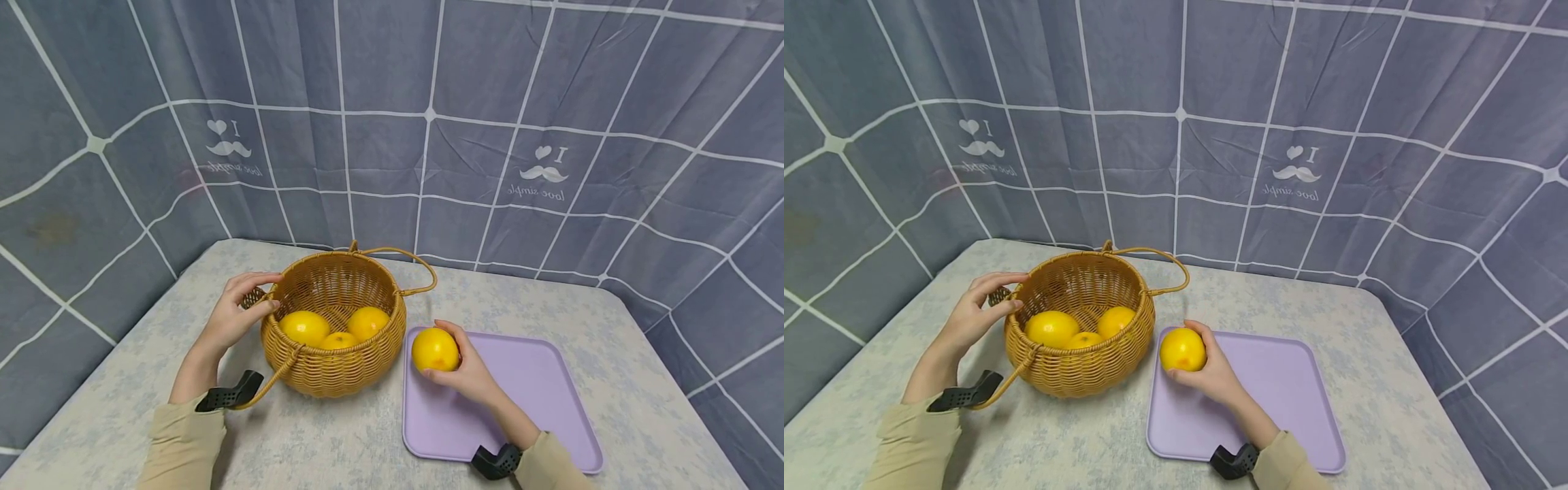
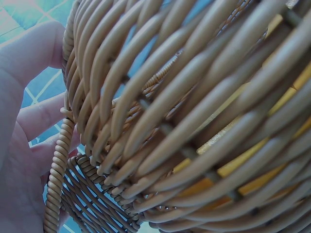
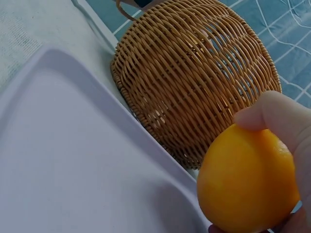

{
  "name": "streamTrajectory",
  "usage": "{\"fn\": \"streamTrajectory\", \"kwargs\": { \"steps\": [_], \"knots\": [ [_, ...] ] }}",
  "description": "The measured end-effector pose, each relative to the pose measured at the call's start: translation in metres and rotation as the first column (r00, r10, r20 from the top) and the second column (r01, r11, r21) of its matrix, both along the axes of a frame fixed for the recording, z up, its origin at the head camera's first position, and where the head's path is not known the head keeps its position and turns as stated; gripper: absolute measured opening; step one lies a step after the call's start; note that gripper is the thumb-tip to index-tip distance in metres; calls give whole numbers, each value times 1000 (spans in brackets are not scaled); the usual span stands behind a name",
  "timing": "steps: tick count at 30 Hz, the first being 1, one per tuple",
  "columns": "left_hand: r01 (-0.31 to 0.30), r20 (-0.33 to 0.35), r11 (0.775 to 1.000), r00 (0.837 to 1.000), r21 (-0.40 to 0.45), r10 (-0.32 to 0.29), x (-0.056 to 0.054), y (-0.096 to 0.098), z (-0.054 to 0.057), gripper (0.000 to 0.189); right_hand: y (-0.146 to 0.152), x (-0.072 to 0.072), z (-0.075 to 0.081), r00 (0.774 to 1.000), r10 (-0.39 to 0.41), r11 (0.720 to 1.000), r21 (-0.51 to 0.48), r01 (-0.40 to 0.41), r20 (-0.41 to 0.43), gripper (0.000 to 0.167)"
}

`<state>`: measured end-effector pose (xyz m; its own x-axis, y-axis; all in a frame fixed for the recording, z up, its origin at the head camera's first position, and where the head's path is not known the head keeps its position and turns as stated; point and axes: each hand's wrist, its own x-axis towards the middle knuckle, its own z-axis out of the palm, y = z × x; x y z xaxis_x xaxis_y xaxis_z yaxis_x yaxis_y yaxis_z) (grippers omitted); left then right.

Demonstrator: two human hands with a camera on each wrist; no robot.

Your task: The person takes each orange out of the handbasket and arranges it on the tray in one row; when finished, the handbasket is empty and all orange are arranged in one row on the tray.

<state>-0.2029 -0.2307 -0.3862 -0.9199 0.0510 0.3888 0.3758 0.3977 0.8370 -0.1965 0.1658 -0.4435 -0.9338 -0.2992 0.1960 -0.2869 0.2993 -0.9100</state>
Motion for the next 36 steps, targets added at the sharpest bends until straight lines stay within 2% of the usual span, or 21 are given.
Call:
{"fn": "streamTrajectory", "kwargs": {
  "steps": [9, 15, 22, 26, 31, 36],
  "knots": [
    [1, -12, 1000, 1000, -9, -1, -1, 0, -1, 38, 0, -1, -9, 999, 36, 999, 5, -37, 40, 77],
    [2, -15, 1000, 1000, -13, -2, -1, 0, -1, 38, 0, 0, -12, 1000, 31, 999, 25, -31, -1, 78],
    [-8, -7, 1000, 1000, -14, 8, -1, 0, -1, 39, -8, 15, 13, 997, 71, 996, 60, -70, -25, 75],
    [-12, -10, 1000, 1000, -15, 11, -2, -1, -1, 39, -9, 17, 17, 996, 82, 995, 62, -81, -26, 75],
    [-9, -4, 1000, 1000, -14, 9, -2, -1, -1, 39, -8, 15, 13, 994, 103, 993, 59, -100, -48, 72],
    [-13, -12, 1000, 1000, -21, 13, -1, 0, -1, 38, -3, 3, -9, 992, 107, 993, 55, -104, -61, 76]
  ]
}}
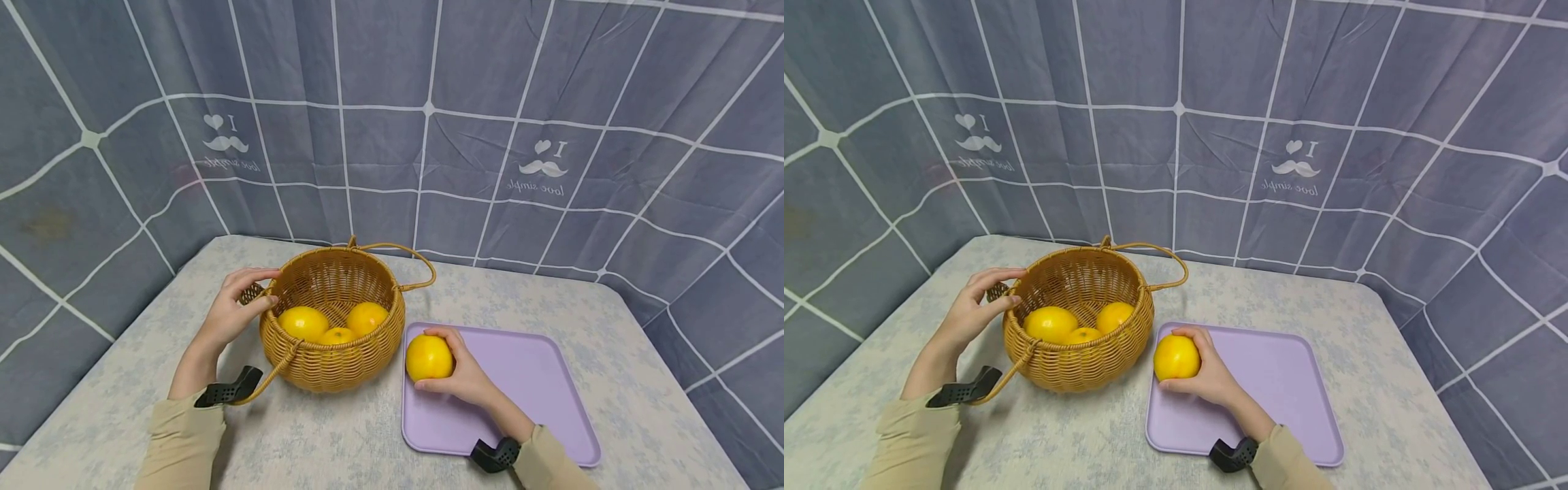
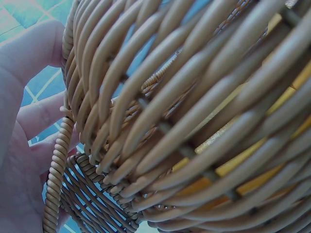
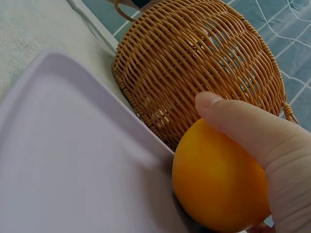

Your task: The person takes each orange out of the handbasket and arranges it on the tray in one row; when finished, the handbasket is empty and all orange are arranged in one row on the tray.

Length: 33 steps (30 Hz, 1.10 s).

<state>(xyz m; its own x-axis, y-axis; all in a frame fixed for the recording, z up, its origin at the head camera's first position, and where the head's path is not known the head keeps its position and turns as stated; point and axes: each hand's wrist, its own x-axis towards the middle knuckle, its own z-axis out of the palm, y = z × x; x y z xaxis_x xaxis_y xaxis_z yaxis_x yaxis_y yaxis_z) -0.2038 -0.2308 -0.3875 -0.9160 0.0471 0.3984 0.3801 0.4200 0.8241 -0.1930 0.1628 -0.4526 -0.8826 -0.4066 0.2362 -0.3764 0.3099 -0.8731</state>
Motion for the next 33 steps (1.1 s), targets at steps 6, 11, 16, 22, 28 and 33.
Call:
{"fn": "streamTrajectory", "kwargs": {
  "steps": [6, 11, 16, 22, 28, 33],
  "knots": [
    [-3, -7, 1000, 1000, 0, 3, 0, 0, 0, 38, 3, -6, -10, 998, 34, 999, -4, -34, 44, 81],
    [-4, -6, 1000, 1000, 0, 4, 0, 0, 0, 39, 1, 0, 0, 995, 79, 997, 5, -79, 61, 84],
    [-2, -20, 1000, 1000, -10, 2, 0, -1, 0, 38, -2, 9, 18, 993, 109, 994, 19, -109, 39, 80],
    [-1, -34, 1000, 999, -13, 1, 0, -1, -1, 38, -3, 10, 21, 992, 107, 994, 4, -107, 75, 85],
    [3, -40, 1000, 999, -5, -3, 0, -1, -1, 37, -3, 10, 22, 991, 92, 996, -1, -92, 93, 85],
    [2, -40, 1000, 999, 1, -1, 0, -1, -1, 37, -4, 11, 23, 992, 82, 997, 4, -83, 100, 83]
  ]
}}
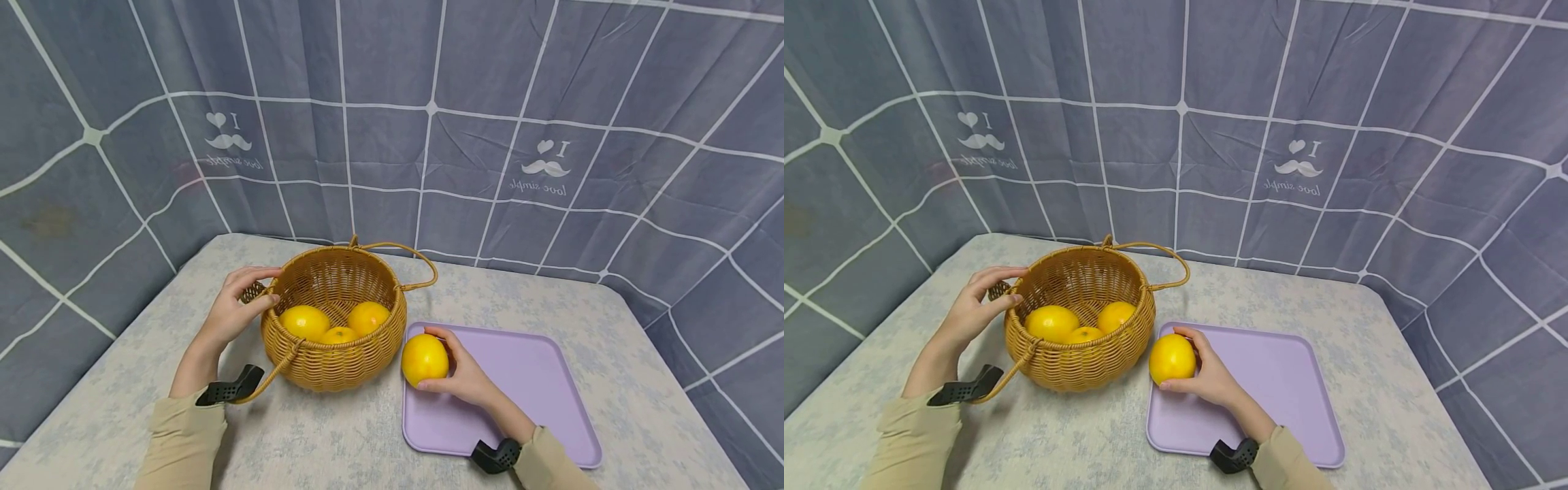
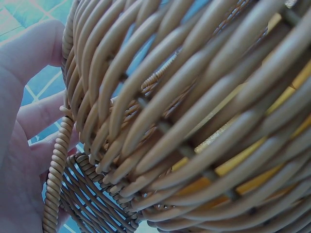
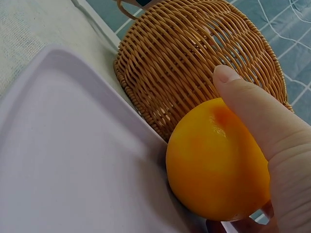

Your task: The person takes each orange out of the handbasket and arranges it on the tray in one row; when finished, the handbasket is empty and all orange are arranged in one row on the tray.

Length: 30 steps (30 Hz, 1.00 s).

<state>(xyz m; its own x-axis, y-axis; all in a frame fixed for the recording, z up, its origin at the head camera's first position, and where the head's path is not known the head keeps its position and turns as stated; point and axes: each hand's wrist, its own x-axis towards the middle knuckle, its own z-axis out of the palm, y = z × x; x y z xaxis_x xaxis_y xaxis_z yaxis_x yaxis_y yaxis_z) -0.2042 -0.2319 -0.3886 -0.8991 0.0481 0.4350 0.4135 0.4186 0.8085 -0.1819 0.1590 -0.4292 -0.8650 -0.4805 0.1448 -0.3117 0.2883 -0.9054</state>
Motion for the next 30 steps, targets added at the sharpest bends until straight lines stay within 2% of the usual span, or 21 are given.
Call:
{"fn": "streamTrajectory", "kwargs": {
  "steps": [3, 10, 14, 17, 23, 25, 30],
  "knots": [
    [0, 0, 1000, 1000, 2, 0, 0, 0, 0, 37, 1, -1, -2, 1000, 0, 1000, -3, 0, 0, 83],
    [6, 0, 1000, 1000, 9, -6, 0, 0, 0, 36, 6, -15, -28, 1000, -17, 1000, -9, 17, 19, 85],
    [6, 3, 1000, 1000, 11, -6, 0, 0, 0, 36, 8, -16, -31, 1000, -21, 1000, -7, 21, 22, 83],
    [5, 6, 1000, 1000, 11, -5, 0, 0, 0, 37, 9, -16, -29, 999, -27, 1000, 0, 27, 30, 82],
    [5, 28, 1000, 1000, 14, -5, 0, 0, 1, 38, 8, -13, -17, 998, -50, 998, 47, 49, 35, 81],
    [3, 35, 1000, 999, 16, -4, -1, -1, 1, 38, 10, -15, -16, 999, -45, 998, 41, 44, 21, 81],
    [-1, 43, 1000, 999, 16, 0, -1, 0, 0, 39, 14, -15, 2, 999, -22, 1000, 18, 22, -31, 77]
  ]
}}
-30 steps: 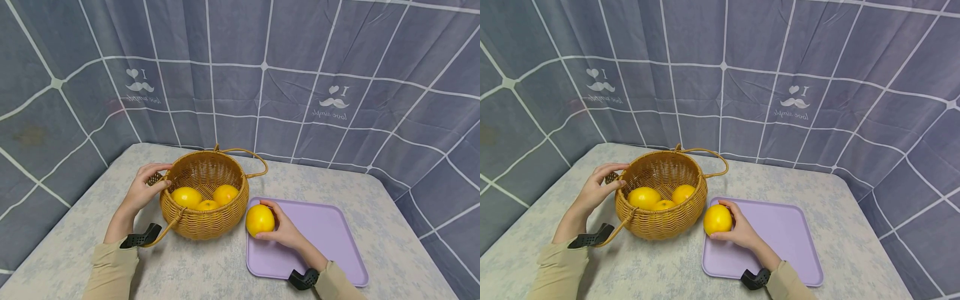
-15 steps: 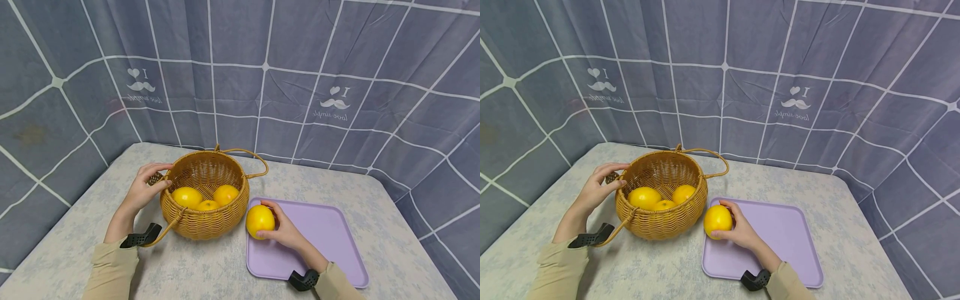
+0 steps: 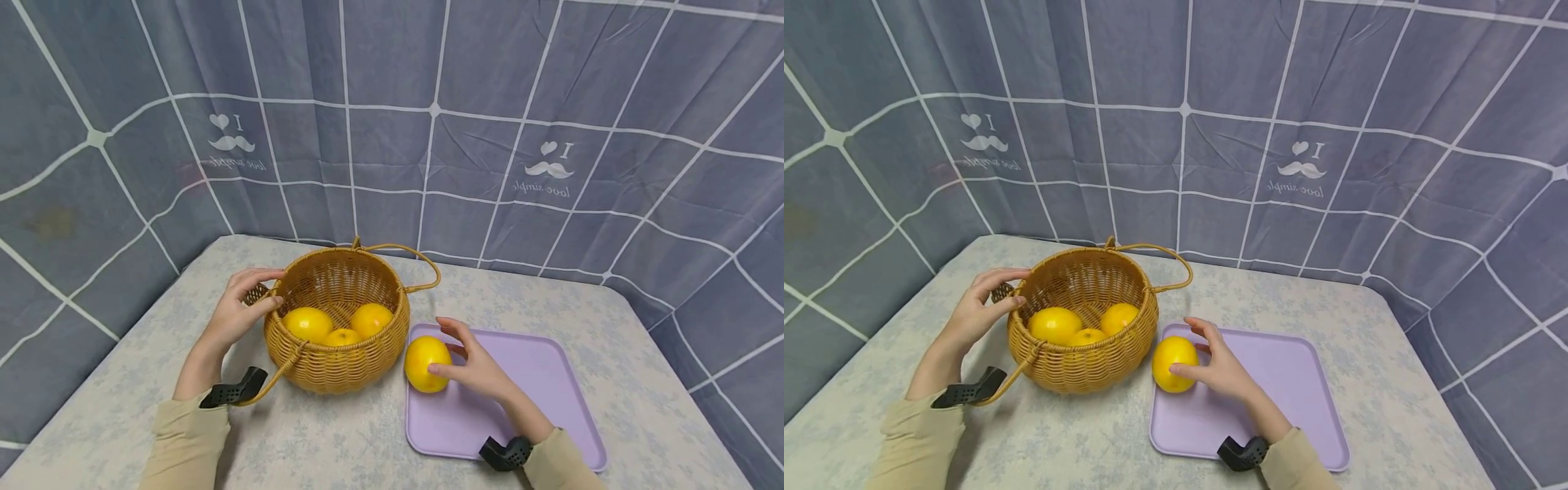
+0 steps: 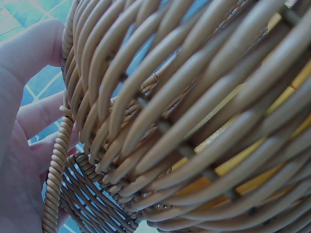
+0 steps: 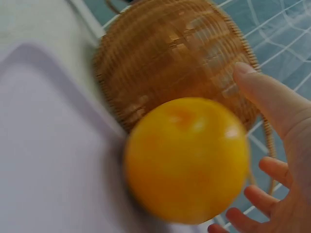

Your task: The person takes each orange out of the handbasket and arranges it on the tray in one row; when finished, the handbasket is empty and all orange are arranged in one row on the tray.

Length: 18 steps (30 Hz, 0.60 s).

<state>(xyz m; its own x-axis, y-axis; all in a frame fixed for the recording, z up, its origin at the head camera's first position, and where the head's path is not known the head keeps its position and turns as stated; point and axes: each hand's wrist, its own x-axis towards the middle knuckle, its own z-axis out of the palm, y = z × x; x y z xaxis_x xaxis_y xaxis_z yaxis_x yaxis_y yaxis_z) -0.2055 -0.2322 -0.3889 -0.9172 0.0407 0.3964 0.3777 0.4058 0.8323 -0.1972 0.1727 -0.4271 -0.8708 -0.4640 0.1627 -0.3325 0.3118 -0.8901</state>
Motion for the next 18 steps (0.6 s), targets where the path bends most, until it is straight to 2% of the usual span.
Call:
{"fn": "streamTrajectory", "kwargs": {
  "steps": [7, 11, 18],
  "knots": [
    [0, -16, 1000, 1000, 3, 0, 0, 1, -1, 37, 1, -7, 38, 998, 27, 1000, 17, -26, -57, 72],
    [7, -21, 1000, 1000, 4, -7, 0, 1, -1, 37, -3, -13, 62, 996, 50, 998, -19, -52, -70, 69],
    [9, -37, 1000, 999, -5, -9, 1, 0, -2, 37, -20, -27, 100, 986, 143, 987, -67, -149, -79, 62]
  ]
}}
